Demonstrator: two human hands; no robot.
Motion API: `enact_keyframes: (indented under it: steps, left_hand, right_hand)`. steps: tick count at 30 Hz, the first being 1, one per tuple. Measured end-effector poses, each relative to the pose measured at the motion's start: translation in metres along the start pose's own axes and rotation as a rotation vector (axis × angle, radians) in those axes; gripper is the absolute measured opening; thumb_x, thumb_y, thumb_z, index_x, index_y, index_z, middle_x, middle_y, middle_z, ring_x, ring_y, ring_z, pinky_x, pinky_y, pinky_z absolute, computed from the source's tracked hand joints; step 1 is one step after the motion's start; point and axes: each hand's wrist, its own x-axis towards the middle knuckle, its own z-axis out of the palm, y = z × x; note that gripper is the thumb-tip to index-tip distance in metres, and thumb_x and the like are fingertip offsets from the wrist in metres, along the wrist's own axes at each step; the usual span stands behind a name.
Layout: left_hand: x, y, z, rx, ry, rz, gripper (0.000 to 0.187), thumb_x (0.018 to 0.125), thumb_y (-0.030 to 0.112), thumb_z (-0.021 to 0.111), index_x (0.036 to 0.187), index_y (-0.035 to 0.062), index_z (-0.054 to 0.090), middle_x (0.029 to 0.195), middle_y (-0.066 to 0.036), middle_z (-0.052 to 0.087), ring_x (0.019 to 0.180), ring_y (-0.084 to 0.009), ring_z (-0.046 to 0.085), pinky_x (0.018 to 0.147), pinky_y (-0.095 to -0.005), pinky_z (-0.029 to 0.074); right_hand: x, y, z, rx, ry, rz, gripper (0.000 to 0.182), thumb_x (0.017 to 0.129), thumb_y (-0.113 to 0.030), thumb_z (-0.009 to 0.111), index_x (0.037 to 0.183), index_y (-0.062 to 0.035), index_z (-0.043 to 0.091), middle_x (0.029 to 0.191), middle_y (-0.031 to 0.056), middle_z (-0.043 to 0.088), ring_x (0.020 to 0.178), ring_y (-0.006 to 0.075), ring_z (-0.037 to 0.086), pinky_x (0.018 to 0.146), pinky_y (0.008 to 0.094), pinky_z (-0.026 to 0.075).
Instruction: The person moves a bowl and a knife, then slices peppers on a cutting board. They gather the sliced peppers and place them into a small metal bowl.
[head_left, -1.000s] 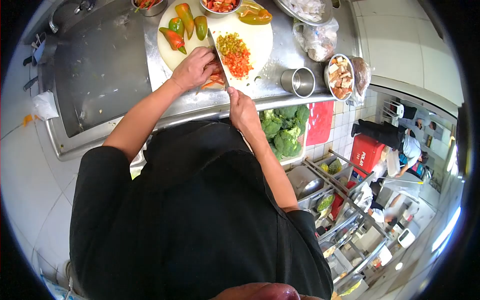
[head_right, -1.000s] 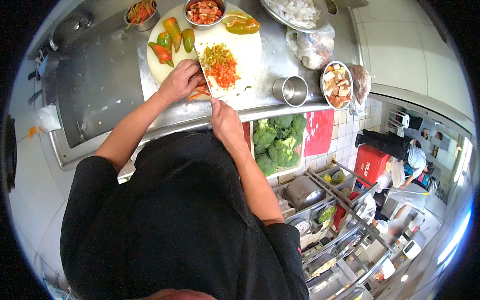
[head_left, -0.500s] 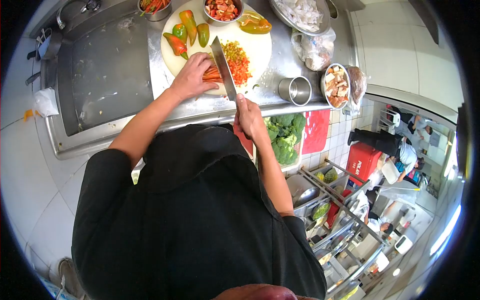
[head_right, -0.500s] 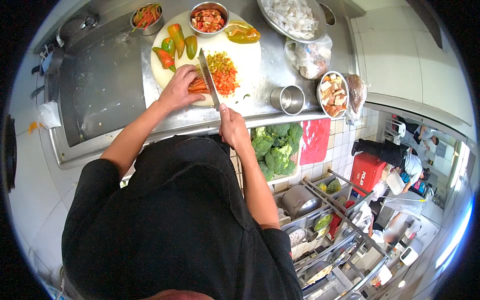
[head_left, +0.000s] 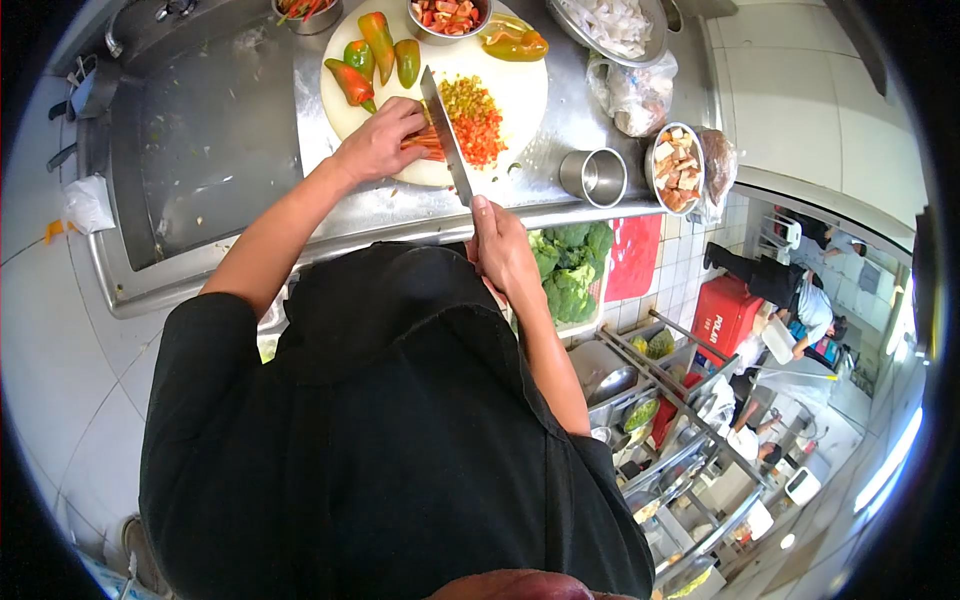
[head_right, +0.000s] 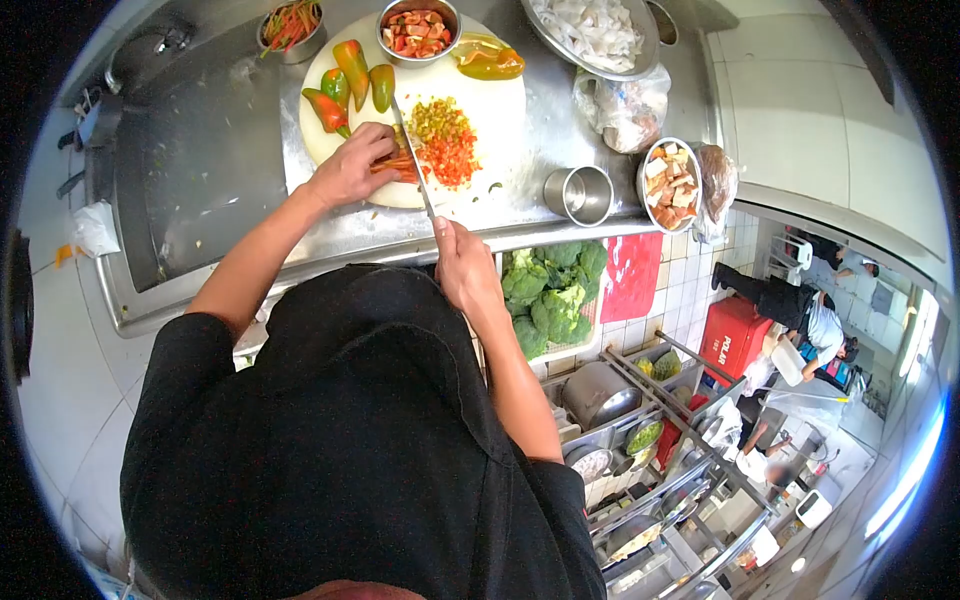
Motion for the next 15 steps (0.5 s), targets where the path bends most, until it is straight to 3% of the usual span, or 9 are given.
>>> enact_keyframes:
  steps: [2, 8, 15]
  left_hand:
    - [0.001, 0.0, 0.0, 0.005, -0.009, -0.006, 0.033, 0.083, 0.015, 0.081, 0.106, -0.0006, 0.064, 0.122, -0.018, 0.058, 0.121, -0.0371, 0.056, 0.104, -0.0438, 0.048]
    - [-0.001, 0.01, -0.004, -0.05, 0.02, -0.045, 0.03, 0.084, 0.015, 0.081, 0.104, 0.0005, 0.063, 0.123, -0.018, 0.059, 0.12, -0.0368, 0.056, 0.102, -0.0431, 0.049]
    - [-0.004, 0.005, 0.002, -0.012, 0.081, 0.05, 0.025, 0.085, 0.013, 0.079, 0.099, 0.0006, 0.063, 0.115, -0.016, 0.06, 0.115, -0.036, 0.058, 0.099, -0.0436, 0.049]
  right_hand:
    - [-0.002, 0.011, 0.005, -0.015, 0.039, -0.074, 0.059, 0.113, -0.05, 0.038, 0.097, 0.0, 0.064, 0.062, 0.0061, 0.057, 0.051, 0.0174, 0.055, 0.054, 0.0361, 0.047]
    - [0.001, 0.014, 0.004, 0.125, 0.046, -0.032, 0.059, 0.113, -0.051, 0.039, 0.103, 0.0008, 0.065, 0.061, 0.0034, 0.056, 0.05, 0.0141, 0.053, 0.051, 0.033, 0.045]
    - [0.01, 0.023, 0.006, 0.117, 0.024, -0.032, 0.059, 0.113, -0.052, 0.039, 0.1, 0.0003, 0.064, 0.061, 0.0041, 0.056, 0.05, 0.0144, 0.053, 0.05, 0.0331, 0.044]
